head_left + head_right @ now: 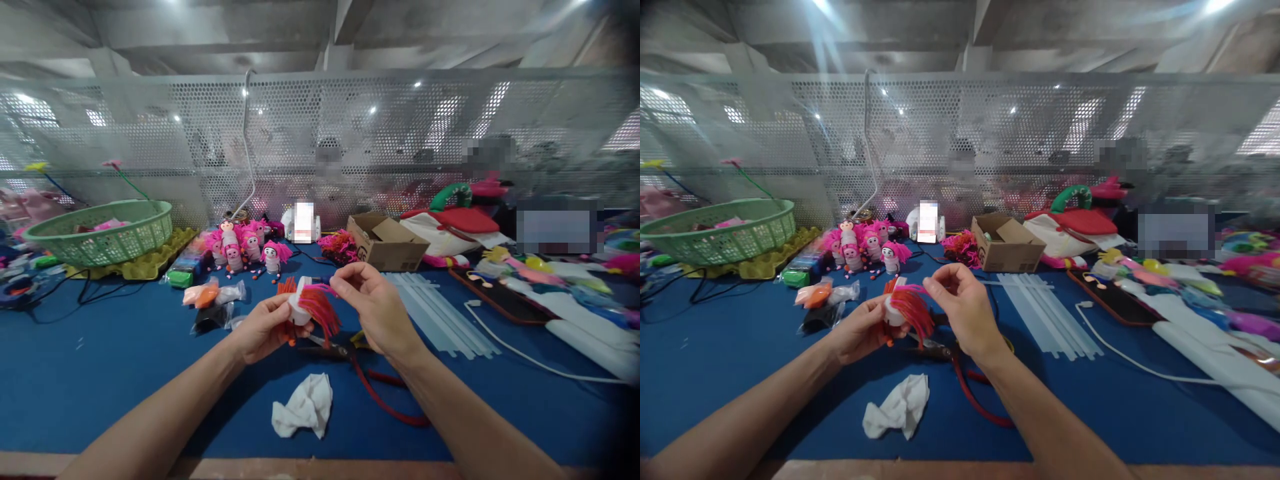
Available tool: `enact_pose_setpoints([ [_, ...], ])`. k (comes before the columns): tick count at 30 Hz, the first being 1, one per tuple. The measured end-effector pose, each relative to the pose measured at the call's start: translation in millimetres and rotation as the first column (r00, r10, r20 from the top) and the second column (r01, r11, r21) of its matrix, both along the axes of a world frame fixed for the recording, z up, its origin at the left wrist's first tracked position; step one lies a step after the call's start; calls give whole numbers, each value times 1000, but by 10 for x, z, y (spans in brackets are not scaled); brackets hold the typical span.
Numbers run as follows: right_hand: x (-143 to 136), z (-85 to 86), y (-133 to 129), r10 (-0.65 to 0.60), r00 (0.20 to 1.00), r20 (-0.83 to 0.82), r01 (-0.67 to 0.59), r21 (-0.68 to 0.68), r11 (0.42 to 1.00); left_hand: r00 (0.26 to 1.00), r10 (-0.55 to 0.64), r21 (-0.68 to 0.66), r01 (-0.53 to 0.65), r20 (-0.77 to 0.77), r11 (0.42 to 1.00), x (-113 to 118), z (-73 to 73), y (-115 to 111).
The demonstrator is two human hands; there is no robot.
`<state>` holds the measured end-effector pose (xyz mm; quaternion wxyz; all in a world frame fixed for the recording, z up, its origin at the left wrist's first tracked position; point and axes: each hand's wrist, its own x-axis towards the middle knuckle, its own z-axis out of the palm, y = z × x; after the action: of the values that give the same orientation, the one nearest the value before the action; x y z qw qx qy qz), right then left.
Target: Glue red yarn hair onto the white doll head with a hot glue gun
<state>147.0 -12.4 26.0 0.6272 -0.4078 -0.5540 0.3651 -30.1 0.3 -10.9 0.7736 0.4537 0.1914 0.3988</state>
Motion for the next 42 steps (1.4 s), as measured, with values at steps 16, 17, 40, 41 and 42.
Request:
enact_pose_setpoints([
  [16,24,-45,77,-13,997,80,4,102,995,999,25,-3,-26,-33,1000,-7,33,-8],
  [17,24,-9,69,-13,995,102,1,111,994,999,25,-4,-25,-30,1000,-8,36,-9],
  [40,-127,101,-153,-139,865,482,-95,429,899,1000,-1,-14,0,-9,1000,4,41,-5],
  [41,-123,98,-153,-146,860,490,-102,444,890,1000,-1,-15,1,-3,1000,8,40,-8],
  [42,-118,94,-154,-150,855,497,-112,460,881,1000,2,-16,-2,4,1000,11,40,-11],
])
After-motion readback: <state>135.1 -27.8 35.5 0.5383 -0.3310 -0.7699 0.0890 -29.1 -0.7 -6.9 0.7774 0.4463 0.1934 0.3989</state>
